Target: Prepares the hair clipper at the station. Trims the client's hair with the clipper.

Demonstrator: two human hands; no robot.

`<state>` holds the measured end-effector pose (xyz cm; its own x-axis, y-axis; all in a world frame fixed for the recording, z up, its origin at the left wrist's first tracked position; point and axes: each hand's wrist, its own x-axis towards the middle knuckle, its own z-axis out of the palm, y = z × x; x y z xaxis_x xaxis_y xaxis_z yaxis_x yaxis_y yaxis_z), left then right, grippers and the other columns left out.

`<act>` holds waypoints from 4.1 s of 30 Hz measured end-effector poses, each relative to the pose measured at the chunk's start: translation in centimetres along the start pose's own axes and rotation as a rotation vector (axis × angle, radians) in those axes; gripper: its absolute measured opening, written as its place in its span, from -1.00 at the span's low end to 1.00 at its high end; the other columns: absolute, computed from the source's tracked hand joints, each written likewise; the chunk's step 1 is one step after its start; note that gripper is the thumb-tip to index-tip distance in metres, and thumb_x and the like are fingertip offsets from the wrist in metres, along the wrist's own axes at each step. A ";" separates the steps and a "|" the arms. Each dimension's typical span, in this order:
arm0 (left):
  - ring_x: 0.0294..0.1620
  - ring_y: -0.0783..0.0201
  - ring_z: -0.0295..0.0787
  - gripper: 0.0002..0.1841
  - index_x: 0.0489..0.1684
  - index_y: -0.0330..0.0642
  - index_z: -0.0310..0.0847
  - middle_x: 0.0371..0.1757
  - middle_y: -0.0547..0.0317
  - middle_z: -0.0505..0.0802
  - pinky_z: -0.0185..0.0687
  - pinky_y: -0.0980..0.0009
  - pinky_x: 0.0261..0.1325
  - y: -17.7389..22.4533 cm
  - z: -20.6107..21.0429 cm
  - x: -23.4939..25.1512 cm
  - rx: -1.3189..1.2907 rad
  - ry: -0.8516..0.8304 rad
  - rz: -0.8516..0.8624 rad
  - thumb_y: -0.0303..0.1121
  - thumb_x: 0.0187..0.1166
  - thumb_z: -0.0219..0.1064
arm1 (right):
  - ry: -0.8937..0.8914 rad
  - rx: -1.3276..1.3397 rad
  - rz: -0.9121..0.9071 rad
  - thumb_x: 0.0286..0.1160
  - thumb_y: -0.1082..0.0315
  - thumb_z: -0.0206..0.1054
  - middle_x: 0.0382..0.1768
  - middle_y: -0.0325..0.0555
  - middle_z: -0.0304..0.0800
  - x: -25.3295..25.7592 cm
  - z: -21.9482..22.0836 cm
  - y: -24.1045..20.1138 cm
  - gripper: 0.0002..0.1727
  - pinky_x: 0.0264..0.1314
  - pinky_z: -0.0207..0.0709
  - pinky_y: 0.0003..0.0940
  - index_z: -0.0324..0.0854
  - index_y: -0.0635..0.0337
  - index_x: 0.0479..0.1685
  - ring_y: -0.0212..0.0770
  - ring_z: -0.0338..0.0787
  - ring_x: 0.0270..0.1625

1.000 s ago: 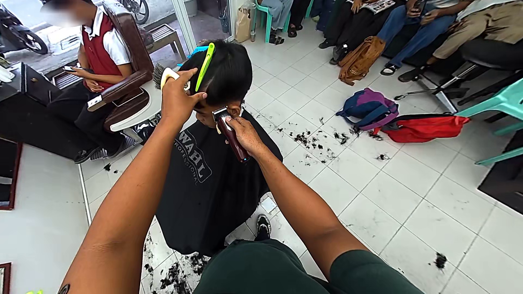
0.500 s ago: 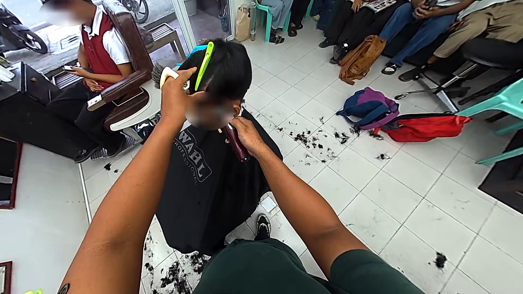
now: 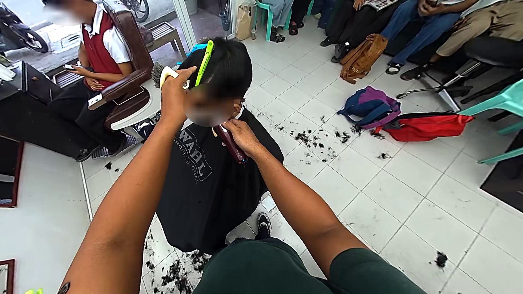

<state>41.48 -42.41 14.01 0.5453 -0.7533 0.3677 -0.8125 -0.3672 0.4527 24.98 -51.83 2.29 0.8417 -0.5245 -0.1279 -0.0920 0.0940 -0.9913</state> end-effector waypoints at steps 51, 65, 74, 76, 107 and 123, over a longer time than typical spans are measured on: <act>-0.48 0.39 0.78 -0.81 0.11 -0.33 0.74 -0.30 0.10 0.88 0.63 0.53 -0.54 -2.0 9.1 -38.4 -0.859 -0.337 -0.948 -0.49 0.68 0.31 | -0.024 0.076 -0.036 0.85 0.00 0.08 -0.17 0.11 0.76 -1.3 1.2 -0.5 -0.52 -0.15 0.75 -0.14 0.53 0.29 0.26 -0.09 0.80 -0.29; -0.47 0.39 0.78 -0.81 0.11 -0.33 0.74 -0.28 0.11 0.88 0.64 0.52 -0.53 -1.2 9.6 -37.4 -0.867 -0.325 -0.933 -0.50 0.67 0.30 | -0.005 -0.004 -0.021 0.80 -0.10 0.12 -0.24 0.10 0.77 -0.9 0.5 0.0 -0.47 -0.20 0.72 -0.10 0.60 0.27 0.12 -0.08 0.79 -0.32; -0.48 0.40 0.77 -0.82 0.10 -0.32 0.74 -0.28 0.11 0.88 0.63 0.54 -0.54 -1.3 9.3 -36.7 -0.861 -0.310 -0.929 -0.51 0.67 0.31 | -0.003 0.002 -0.016 0.81 -0.10 0.10 -0.24 0.11 0.78 -1.1 0.2 -0.1 -0.46 -0.22 0.76 -0.11 0.59 0.28 0.13 -0.07 0.82 -0.34; -0.49 0.40 0.77 -0.82 0.09 -0.33 0.74 -0.29 0.11 0.87 0.62 0.55 -0.54 -1.3 9.3 -36.6 -0.860 -0.313 -0.927 -0.52 0.67 0.31 | 0.022 0.006 -0.043 0.81 -0.08 0.10 -0.25 0.10 0.77 -1.0 0.2 -0.2 -0.47 -0.21 0.75 -0.11 0.59 0.29 0.11 -0.07 0.81 -0.33; -0.46 0.40 0.77 -0.81 0.12 -0.31 0.74 -0.27 0.13 0.88 0.63 0.54 -0.53 -1.0 9.7 -36.4 -0.851 -0.360 -0.915 -0.50 0.67 0.32 | 0.073 0.122 -0.100 0.87 0.08 0.04 -0.20 0.08 0.78 -0.7 -0.4 -0.3 -0.54 -0.10 0.77 -0.16 0.58 0.36 0.18 -0.11 0.83 -0.25; -0.45 0.39 0.78 -0.81 0.12 -0.31 0.74 -0.25 0.13 0.88 0.64 0.53 -0.52 -0.9 9.8 -36.5 -0.848 -0.363 -0.918 -0.50 0.67 0.31 | 0.026 0.264 0.031 0.91 0.04 -0.04 -0.23 0.04 0.74 -0.6 -0.8 -0.1 -0.50 -0.20 0.77 -0.18 0.59 0.34 0.13 -0.13 0.80 -0.32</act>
<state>20.29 -19.97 -7.77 0.6341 -0.5656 -0.5272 0.2802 -0.4674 0.8385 24.09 -52.22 2.39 0.8265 -0.5390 -0.1623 0.0273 0.3263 -0.9449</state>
